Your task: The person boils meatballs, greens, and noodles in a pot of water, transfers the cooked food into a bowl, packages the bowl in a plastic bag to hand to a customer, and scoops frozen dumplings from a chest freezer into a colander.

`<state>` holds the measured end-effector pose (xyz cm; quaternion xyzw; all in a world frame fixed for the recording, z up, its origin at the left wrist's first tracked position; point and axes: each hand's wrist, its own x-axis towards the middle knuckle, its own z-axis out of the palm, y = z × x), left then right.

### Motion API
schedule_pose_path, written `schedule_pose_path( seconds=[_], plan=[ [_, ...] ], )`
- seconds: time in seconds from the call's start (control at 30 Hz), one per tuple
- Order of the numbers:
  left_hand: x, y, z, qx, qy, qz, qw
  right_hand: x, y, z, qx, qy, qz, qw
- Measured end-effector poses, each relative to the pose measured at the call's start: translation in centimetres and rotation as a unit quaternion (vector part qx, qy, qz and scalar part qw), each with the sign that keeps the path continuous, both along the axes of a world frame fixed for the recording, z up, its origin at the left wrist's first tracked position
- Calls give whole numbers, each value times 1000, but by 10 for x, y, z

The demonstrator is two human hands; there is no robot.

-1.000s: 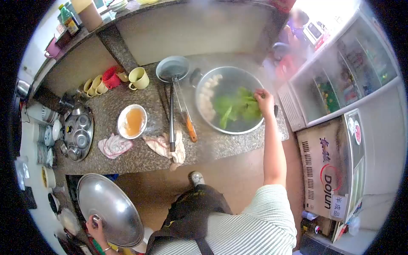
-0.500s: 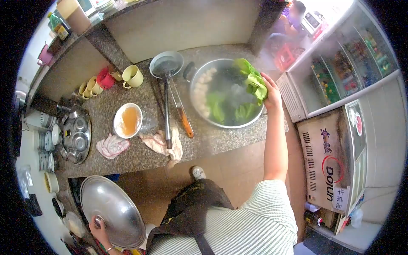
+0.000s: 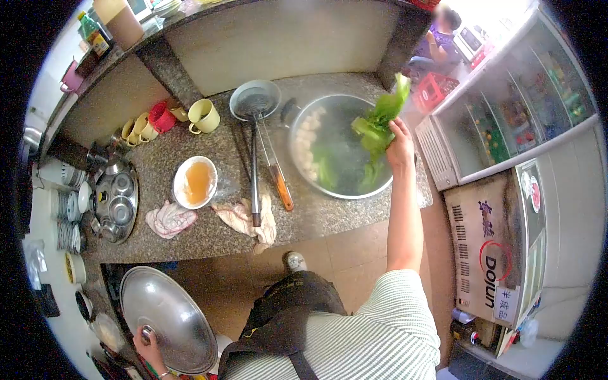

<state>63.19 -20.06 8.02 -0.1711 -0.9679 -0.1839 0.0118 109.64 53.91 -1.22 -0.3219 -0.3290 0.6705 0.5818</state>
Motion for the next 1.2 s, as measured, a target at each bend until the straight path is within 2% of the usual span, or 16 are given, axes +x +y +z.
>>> schedule_pose_path(
  seconds=[0.17,0.3,0.43,0.53,0.6,0.63,0.67,0.7,0.73,0.83,0.9,1.0,1.07,1.1,1.17,1.2],
  plan=[
    [-4,-6,-8,54,37,-48,997,2,20,-7,106,-90,-119,983],
    [-4,-1,-1,27,21,-39,999,-13,6,36,6,-97,-169,981],
    [-11,-4,-1,8,-20,-26,999,-1,-5,28,110,6,-88,990],
    [-13,-6,-9,26,-9,-37,999,-38,-79,48,33,-115,-32,992],
    [-15,-7,-8,25,3,-52,998,-45,-139,3,30,-202,171,964],
    [-18,-8,-7,9,4,-56,998,-56,-175,-7,54,-454,250,854],
    [-20,-10,-9,-1,6,-44,999,-70,-219,-30,-64,-323,383,863],
    [-21,-13,-10,3,-12,-41,999,-97,-262,-16,-137,-350,466,801],
    [-23,-17,-11,10,-29,-40,999,-108,-298,-55,-165,-341,555,740],
    [-22,-16,-8,31,-42,-53,997,-154,-379,-126,-236,-332,605,684],
    [-23,-21,-5,21,-37,-57,997,-173,-411,-223,-222,-295,572,732],
    [-24,-38,1,4,-45,-47,998,-218,-409,-259,-203,-227,515,801],
    [-28,-62,1,-21,-37,-58,997,-239,-420,-294,-406,-193,449,772],
    [-34,-64,2,-34,-25,-62,997,-240,-421,-281,-400,-187,445,779],
    [-29,-51,15,-20,-17,-71,997,-223,-420,-218,-116,-248,605,748],
    [-27,-47,18,-23,-16,-61,998,-214,-401,-159,-97,-195,579,786]
  ],
)
